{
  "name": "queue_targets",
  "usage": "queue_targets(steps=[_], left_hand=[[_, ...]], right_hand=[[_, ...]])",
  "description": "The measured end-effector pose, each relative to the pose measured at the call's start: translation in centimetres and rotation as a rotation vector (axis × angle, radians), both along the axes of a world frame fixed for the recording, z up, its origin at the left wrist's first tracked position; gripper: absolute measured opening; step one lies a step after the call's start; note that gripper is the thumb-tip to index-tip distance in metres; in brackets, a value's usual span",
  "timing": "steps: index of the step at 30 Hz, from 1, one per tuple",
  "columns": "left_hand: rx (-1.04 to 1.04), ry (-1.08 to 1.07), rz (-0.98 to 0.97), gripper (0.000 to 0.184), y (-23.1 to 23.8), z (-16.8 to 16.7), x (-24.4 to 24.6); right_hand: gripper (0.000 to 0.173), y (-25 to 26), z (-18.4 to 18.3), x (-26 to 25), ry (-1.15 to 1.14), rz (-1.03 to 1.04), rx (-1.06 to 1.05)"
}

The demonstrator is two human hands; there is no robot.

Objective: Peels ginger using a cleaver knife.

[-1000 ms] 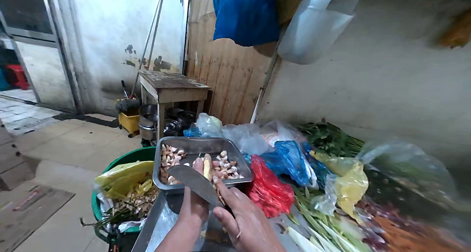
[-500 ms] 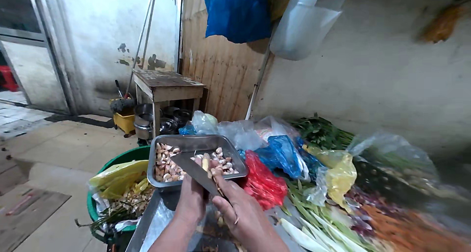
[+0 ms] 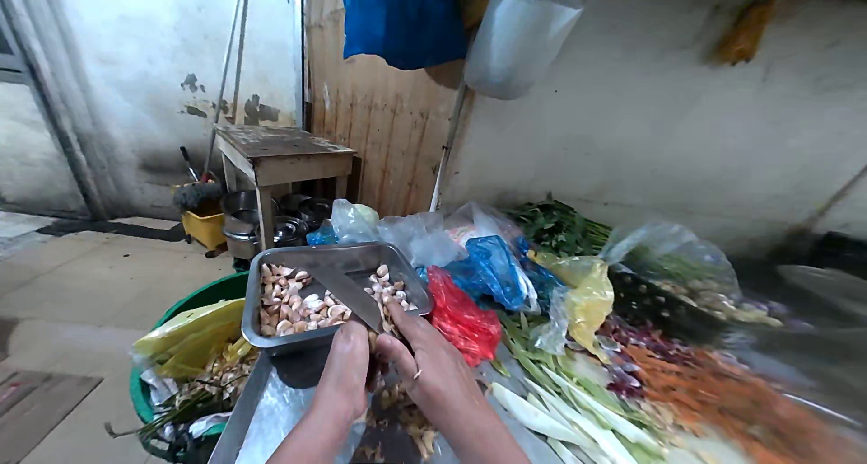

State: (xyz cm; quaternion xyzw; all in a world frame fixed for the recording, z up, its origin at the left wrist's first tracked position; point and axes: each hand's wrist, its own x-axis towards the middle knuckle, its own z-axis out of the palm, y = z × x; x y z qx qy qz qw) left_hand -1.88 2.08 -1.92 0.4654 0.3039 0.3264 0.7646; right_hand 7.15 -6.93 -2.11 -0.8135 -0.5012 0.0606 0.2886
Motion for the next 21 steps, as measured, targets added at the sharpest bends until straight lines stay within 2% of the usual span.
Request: queue_targets(steps=[11,13,15,17,19,21], left_hand=[[0.338,0.296,-0.078,0.052,0.0,-0.4,0.3],[0.494,0.373,-0.130,0.049,-0.4,-0.1,-0.2],[0.709,0.454,-0.305,0.046,-1.7,0.8,-1.0],[0.635,0.364,-0.346,0.049,-2.4,0.3,-0.6],[0.350,0.115,-0.243,0.049,-1.5,-0.6,0.1],[0.023,-0.117,-0.132,0.049,0.2,-0.3,0.1]], right_hand=[[0.076,0.3,-0.4,0.9,0.151,0.032,0.091],[0.073,0.4,-0.5,1.1,0.206,0.026,0.140],[0.060,0.3,-0.3,2.2,0.364,-0.050,0.230],[0.052,-0.2,0.0,3.4,0.506,-0.174,0.316],[0.052,-1.0,0.3,3.9,0.592,-0.210,0.327],[0.059,-1.1,0.6,3.3,0.576,-0.130,0.269]])
